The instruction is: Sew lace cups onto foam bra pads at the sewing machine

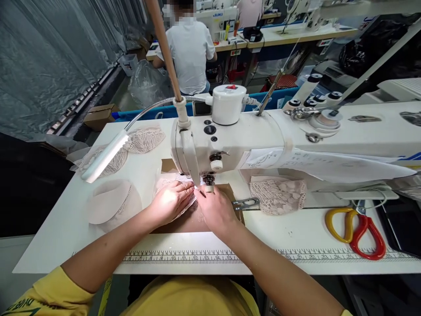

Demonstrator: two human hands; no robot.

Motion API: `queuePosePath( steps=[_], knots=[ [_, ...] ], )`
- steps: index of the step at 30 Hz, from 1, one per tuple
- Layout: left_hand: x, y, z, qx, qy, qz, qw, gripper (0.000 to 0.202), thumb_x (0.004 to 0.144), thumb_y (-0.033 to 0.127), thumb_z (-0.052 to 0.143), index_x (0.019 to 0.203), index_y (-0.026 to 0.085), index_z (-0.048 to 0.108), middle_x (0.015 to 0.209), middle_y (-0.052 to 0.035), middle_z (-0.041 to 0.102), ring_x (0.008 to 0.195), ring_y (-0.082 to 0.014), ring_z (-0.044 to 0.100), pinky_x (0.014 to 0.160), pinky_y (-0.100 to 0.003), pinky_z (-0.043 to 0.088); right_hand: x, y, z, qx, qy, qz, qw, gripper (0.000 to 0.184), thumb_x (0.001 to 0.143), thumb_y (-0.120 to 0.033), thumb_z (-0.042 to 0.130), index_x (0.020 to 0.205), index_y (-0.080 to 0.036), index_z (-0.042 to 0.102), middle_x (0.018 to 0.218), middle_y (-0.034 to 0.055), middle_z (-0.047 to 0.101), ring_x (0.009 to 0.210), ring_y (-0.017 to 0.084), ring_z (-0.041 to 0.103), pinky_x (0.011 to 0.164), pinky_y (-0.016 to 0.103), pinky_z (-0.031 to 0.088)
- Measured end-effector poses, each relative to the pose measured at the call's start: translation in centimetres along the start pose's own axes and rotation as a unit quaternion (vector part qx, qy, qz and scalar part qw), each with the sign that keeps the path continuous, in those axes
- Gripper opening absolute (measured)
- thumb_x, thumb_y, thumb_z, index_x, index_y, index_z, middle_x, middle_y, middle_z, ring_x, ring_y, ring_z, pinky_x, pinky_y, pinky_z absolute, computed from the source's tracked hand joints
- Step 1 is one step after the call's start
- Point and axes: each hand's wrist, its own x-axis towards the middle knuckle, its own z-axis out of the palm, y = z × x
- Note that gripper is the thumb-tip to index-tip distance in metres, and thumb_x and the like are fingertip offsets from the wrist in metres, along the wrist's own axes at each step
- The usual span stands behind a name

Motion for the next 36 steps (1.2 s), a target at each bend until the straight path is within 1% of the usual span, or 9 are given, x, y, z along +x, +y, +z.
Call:
queuePosePath(
  steps=[5,9,16,23,26,29,31,34,36],
  knots=[
    [0.6,-1.3,-0.3,-0.013,-0.011,0.004,1.000,0.029,0.096,0.021,0.041,0.103,0.012,0.068,0.111,-0.0118,0.069,0.088,-0.0203,0.063,0.078,-0.034,0.050,0.2,0.1,0.7,0.003,0.043,-0.001,0.999,0.053,0.078,-0.001,0.046,0.126,-0.022,0.059,0.108,0.0103,0.064,0.083,0.022,0.057,0.060,0.031,0.041],
    [0.6,-1.8,-0.5,-0.028,-0.029,-0.001,0.999,0.030,0.095,0.023,0.042,0.108,0.013,0.068,0.114,-0.0115,0.069,0.089,-0.0208,0.062,0.079,-0.035,0.050,0.1,0.1,1.1,-0.002,0.070,-0.005,0.998,0.052,0.079,-0.002,0.045,0.124,-0.022,0.061,0.106,0.0119,0.063,0.078,0.021,0.057,0.058,0.032,0.040],
    [0.3,-1.9,0.2,-0.025,-0.020,-0.044,0.999,0.032,0.094,0.024,0.044,0.116,0.013,0.065,0.120,-0.0111,0.066,0.090,-0.0225,0.058,0.079,-0.038,0.050,-0.1,0.2,1.1,0.009,0.058,-0.012,0.998,0.055,0.077,0.001,0.043,0.125,-0.021,0.059,0.111,0.0114,0.061,0.077,0.020,0.056,0.057,0.031,0.039],
    [0.2,-1.8,0.2,-0.005,-0.037,-0.114,0.993,0.037,0.093,0.024,0.043,0.125,0.016,0.059,0.128,-0.0097,0.061,0.122,-0.0311,0.046,0.098,-0.048,0.041,-0.4,0.4,1.6,0.050,0.087,-0.027,0.995,0.049,0.079,0.001,0.041,0.118,-0.019,0.063,0.097,0.0082,0.061,0.074,0.018,0.052,0.059,0.029,0.037],
    [0.1,-1.9,0.2,0.009,-0.049,-0.137,0.989,0.040,0.093,0.023,0.041,0.130,0.015,0.054,0.136,-0.0107,0.053,0.130,-0.0338,0.039,0.104,-0.054,0.034,-0.5,0.4,1.7,0.047,0.097,-0.029,0.994,0.046,0.080,0.000,0.040,0.114,-0.019,0.064,0.094,0.0076,0.061,0.073,0.018,0.051,0.060,0.029,0.037],
    [-0.1,-1.9,-0.7,-0.005,-0.066,-0.156,0.986,0.042,0.088,0.017,0.044,0.129,0.014,0.055,0.140,-0.0114,0.049,0.132,-0.0358,0.036,0.106,-0.058,0.030,-0.6,0.5,1.7,0.072,0.106,-0.032,0.991,0.046,0.082,-0.001,0.038,0.118,-0.018,0.063,0.097,0.0072,0.063,0.076,0.018,0.054,0.065,0.029,0.041],
    [-0.7,-1.7,-1.9,-0.054,-0.096,-0.130,0.985,0.042,0.082,0.011,0.048,0.121,0.019,0.061,0.138,-0.0090,0.052,0.133,-0.0336,0.038,0.107,-0.058,0.031,-0.8,0.8,1.7,0.116,0.125,-0.039,0.985,0.046,0.084,-0.002,0.037,0.120,-0.018,0.062,0.102,0.0070,0.064,0.082,0.018,0.057,0.070,0.028,0.044],
    [-2.3,-1.1,-4.1,-0.197,-0.154,-0.022,0.968,0.040,0.078,0.008,0.051,0.108,0.025,0.068,0.130,-0.0044,0.060,0.130,-0.0262,0.045,0.109,-0.048,0.034,-1.0,1.4,1.9,0.179,0.149,-0.079,0.969,0.044,0.085,-0.005,0.036,0.116,-0.019,0.064,0.100,0.0071,0.065,0.086,0.017,0.059,0.071,0.027,0.047],
    [-3.3,-0.6,-5.1,-0.284,-0.130,-0.009,0.950,0.036,0.080,0.011,0.051,0.109,0.024,0.069,0.125,-0.0054,0.063,0.126,-0.0229,0.050,0.108,-0.042,0.037,-1.2,1.7,2.0,0.203,0.154,-0.125,0.959,0.040,0.086,-0.008,0.038,0.112,-0.020,0.066,0.093,0.0070,0.065,0.083,0.016,0.059,0.069,0.026,0.047]
  ],
)
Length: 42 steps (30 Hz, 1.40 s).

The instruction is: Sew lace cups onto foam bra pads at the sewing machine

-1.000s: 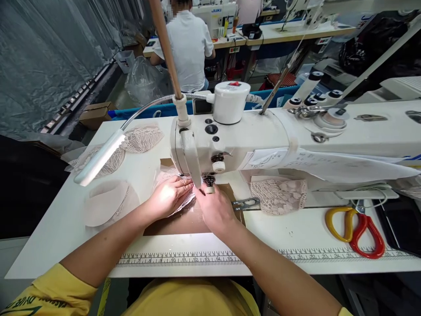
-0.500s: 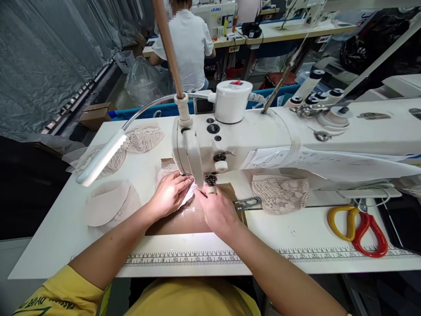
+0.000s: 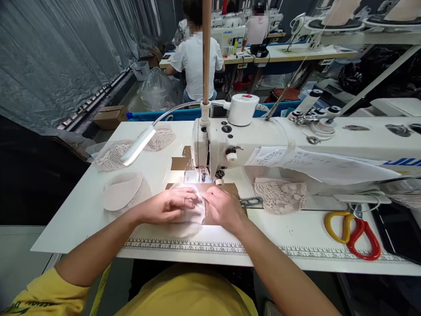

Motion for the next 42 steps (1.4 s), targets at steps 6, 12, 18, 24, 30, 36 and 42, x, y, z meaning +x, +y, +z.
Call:
queuePosePath(
  steps=[6,12,18,24,30,36,42],
  knots=[
    [0.3,-0.4,-0.4,0.031,0.170,-0.225,0.959,0.030,0.083,0.030,0.054,0.107,0.016,0.063,0.094,-0.0072,0.067,0.084,-0.0200,0.061,0.072,-0.030,0.049,-0.1,-0.3,-0.1,-0.012,-0.060,-0.086,0.994,0.031,0.086,-0.011,0.048,0.107,-0.022,0.067,0.089,0.0051,0.062,0.079,0.016,0.053,0.069,0.027,0.039],
    [2.0,-1.5,-1.6,-0.139,-0.030,-0.315,0.938,0.019,0.071,0.031,0.064,0.071,0.016,0.053,0.057,0.0046,0.045,0.049,-0.0090,0.039,0.044,-0.021,0.025,0.0,-1.0,-0.3,-0.078,-0.098,-0.059,0.990,0.026,0.089,-0.014,0.049,0.107,-0.021,0.066,0.086,0.0044,0.057,0.077,0.017,0.046,0.067,0.028,0.032],
    [2.0,-1.8,-2.6,-0.334,-0.080,-0.245,0.907,0.033,0.066,0.032,0.076,0.073,0.016,0.049,0.063,0.0058,0.047,0.054,-0.0063,0.041,0.049,-0.018,0.028,-0.2,-0.9,-0.3,-0.066,-0.096,-0.040,0.992,0.023,0.086,-0.011,0.051,0.101,-0.021,0.066,0.086,0.0040,0.057,0.078,0.016,0.047,0.068,0.027,0.033],
    [1.6,-2.3,-3.9,-0.354,-0.110,-0.276,0.887,0.029,0.063,0.029,0.079,0.078,0.012,0.061,0.069,0.0010,0.057,0.061,-0.0096,0.050,0.058,-0.022,0.037,-0.1,-0.9,-0.3,-0.083,-0.093,-0.050,0.991,0.021,0.085,-0.012,0.052,0.098,-0.020,0.067,0.082,0.0036,0.056,0.076,0.017,0.046,0.066,0.029,0.031],
    [1.0,-3.0,-2.9,-0.348,0.082,-0.262,0.896,0.029,0.064,0.028,0.075,0.078,0.015,0.054,0.066,0.0053,0.047,0.060,-0.0079,0.045,0.058,-0.021,0.037,-0.1,-1.0,-0.4,-0.091,-0.096,-0.048,0.990,0.020,0.086,-0.011,0.051,0.096,-0.019,0.066,0.080,0.0031,0.055,0.074,0.017,0.045,0.066,0.028,0.031],
    [-0.4,-2.9,-3.3,-0.178,0.267,-0.254,0.912,0.027,0.072,0.019,0.062,0.099,0.016,0.057,0.080,0.0016,0.049,0.070,-0.0095,0.050,0.067,-0.022,0.044,-0.2,-1.1,-0.3,-0.086,-0.094,-0.039,0.991,0.025,0.079,-0.004,0.051,0.094,-0.018,0.066,0.079,0.0028,0.055,0.073,0.017,0.045,0.066,0.027,0.031],
    [-0.6,0.6,-0.7,0.065,0.228,-0.158,0.959,0.023,0.087,0.020,0.050,0.107,0.016,0.060,0.102,-0.0086,0.063,0.095,-0.0188,0.060,0.085,-0.032,0.051,-0.2,-0.8,-0.3,-0.052,-0.077,-0.035,0.995,0.021,0.078,-0.005,0.049,0.084,-0.018,0.065,0.078,0.0034,0.056,0.074,0.016,0.048,0.065,0.027,0.033]
  ],
)
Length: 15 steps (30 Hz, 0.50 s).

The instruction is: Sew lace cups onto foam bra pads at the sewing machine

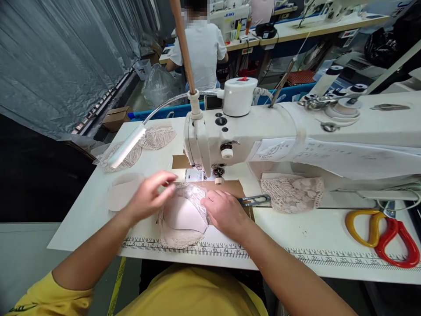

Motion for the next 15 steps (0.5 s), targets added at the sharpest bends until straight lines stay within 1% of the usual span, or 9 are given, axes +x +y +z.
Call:
queuePosePath(
  steps=[1,2,4,5,7,9,10,12,15],
  knots=[
    [-0.3,0.5,0.9,0.027,-0.056,0.036,0.997,0.024,0.087,0.021,0.050,0.108,0.015,0.061,0.108,-0.0109,0.063,0.101,-0.0215,0.059,0.089,-0.035,0.050,0.0,0.2,0.0,0.009,0.009,0.001,1.000,0.020,0.078,-0.007,0.048,0.078,-0.018,0.064,0.076,0.0033,0.056,0.072,0.016,0.048,0.065,0.027,0.033],
    [-0.4,1.0,1.9,0.057,-0.099,0.070,0.991,0.025,0.087,0.021,0.051,0.109,0.014,0.062,0.114,-0.0135,0.062,0.106,-0.0247,0.058,0.092,-0.039,0.050,-0.1,0.5,0.0,0.017,0.021,0.005,1.000,0.019,0.079,-0.009,0.047,0.072,-0.018,0.063,0.073,0.0031,0.056,0.070,0.016,0.048,0.065,0.027,0.034],
    [-0.4,1.4,3.7,0.104,-0.140,0.128,0.976,0.029,0.088,0.021,0.049,0.112,0.011,0.061,0.124,-0.0172,0.058,0.115,-0.0293,0.054,0.096,-0.045,0.048,-0.1,1.0,-0.1,0.025,0.053,0.023,0.998,0.022,0.078,-0.010,0.044,0.068,-0.018,0.061,0.070,0.0030,0.056,0.067,0.016,0.048,0.063,0.027,0.034],
    [-0.3,1.5,4.4,0.114,-0.149,0.151,0.970,0.030,0.088,0.020,0.048,0.113,0.010,0.061,0.126,-0.0177,0.057,0.118,-0.0299,0.052,0.098,-0.046,0.047,-0.1,1.2,-0.1,0.022,0.067,0.036,0.997,0.023,0.078,-0.010,0.043,0.071,-0.018,0.063,0.073,0.0034,0.058,0.068,0.016,0.049,0.064,0.028,0.035],
    [0.1,1.5,5.2,0.117,-0.163,0.180,0.963,0.032,0.089,0.019,0.045,0.118,0.011,0.059,0.128,-0.0168,0.056,0.120,-0.0284,0.051,0.097,-0.045,0.048,-0.1,1.4,-0.2,-0.003,0.074,0.061,0.995,0.030,0.077,-0.008,0.041,0.090,-0.017,0.067,0.083,0.0049,0.063,0.074,0.017,0.051,0.066,0.028,0.036],
    [0.5,1.4,5.4,0.128,-0.167,0.183,0.960,0.035,0.090,0.021,0.045,0.122,0.011,0.056,0.130,-0.0160,0.056,0.121,-0.0274,0.051,0.096,-0.044,0.049,0.1,1.4,-0.2,-0.044,0.046,0.074,0.995,0.041,0.077,-0.007,0.042,0.109,-0.017,0.065,0.089,0.0058,0.063,0.078,0.019,0.052,0.068,0.030,0.036],
    [0.7,1.4,5.3,0.143,-0.166,0.174,0.960,0.037,0.091,0.023,0.046,0.125,0.011,0.054,0.132,-0.0160,0.055,0.120,-0.0278,0.051,0.095,-0.045,0.049,0.2,1.3,-0.2,-0.064,0.028,0.078,0.994,0.044,0.077,-0.007,0.042,0.114,-0.017,0.064,0.087,0.0059,0.063,0.078,0.019,0.051,0.067,0.030,0.035],
    [1.0,1.2,5.2,0.181,-0.163,0.150,0.958,0.043,0.091,0.029,0.048,0.129,0.010,0.051,0.136,-0.0165,0.052,0.118,-0.0293,0.051,0.093,-0.046,0.049,0.5,1.1,-0.1,-0.092,0.003,0.083,0.992,0.045,0.078,-0.007,0.042,0.116,-0.017,0.063,0.082,0.0056,0.061,0.074,0.019,0.050,0.064,0.031,0.033],
    [1.5,1.0,4.9,0.226,-0.180,0.136,0.948,0.051,0.090,0.035,0.049,0.133,0.007,0.049,0.139,-0.0163,0.049,0.112,-0.0297,0.052,0.091,-0.045,0.049,1.0,0.9,0.0,-0.101,-0.007,0.088,0.991,0.043,0.079,-0.007,0.043,0.116,-0.018,0.064,0.079,0.0055,0.060,0.073,0.020,0.049,0.062,0.031,0.030]
  ],
)
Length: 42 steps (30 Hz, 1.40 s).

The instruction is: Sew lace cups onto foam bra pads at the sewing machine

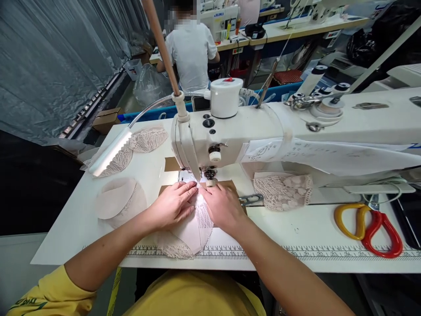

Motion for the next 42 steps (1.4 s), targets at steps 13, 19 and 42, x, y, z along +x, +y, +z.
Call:
queuePosePath(
  steps=[13,19,42],
  knots=[
    [1.7,-4.0,-0.7,0.031,-0.046,0.088,0.995,0.058,0.086,0.027,0.047,0.141,0.007,0.040,0.148,-0.0147,0.039,0.133,-0.0292,0.037,0.109,-0.043,0.035,1.0,-1.1,-0.1,-0.011,-0.015,0.072,0.997,0.039,0.086,-0.012,0.045,0.119,-0.018,0.064,0.093,0.0091,0.066,0.072,0.019,0.053,0.062,0.032,0.031],
    [1.7,-4.8,-0.9,0.036,-0.065,0.101,0.992,0.056,0.088,0.024,0.044,0.142,0.010,0.038,0.149,-0.0150,0.037,0.135,-0.0315,0.035,0.107,-0.049,0.034,0.8,-0.7,0.1,-0.014,0.001,0.057,0.998,0.036,0.088,-0.013,0.042,0.116,-0.018,0.065,0.090,0.0084,0.066,0.076,0.020,0.056,0.065,0.032,0.035],
    [-1.4,-1.6,-0.6,-0.110,0.085,-0.016,0.990,0.016,0.089,0.019,0.044,0.076,0.017,0.055,0.074,-0.0034,0.058,0.070,-0.0166,0.051,0.063,-0.028,0.040,-2.5,-1.3,-2.1,0.085,-0.062,-0.038,0.994,0.031,0.086,-0.008,0.045,0.109,-0.019,0.063,0.088,0.0050,0.061,0.079,0.018,0.051,0.070,0.028,0.038]
  ],
)
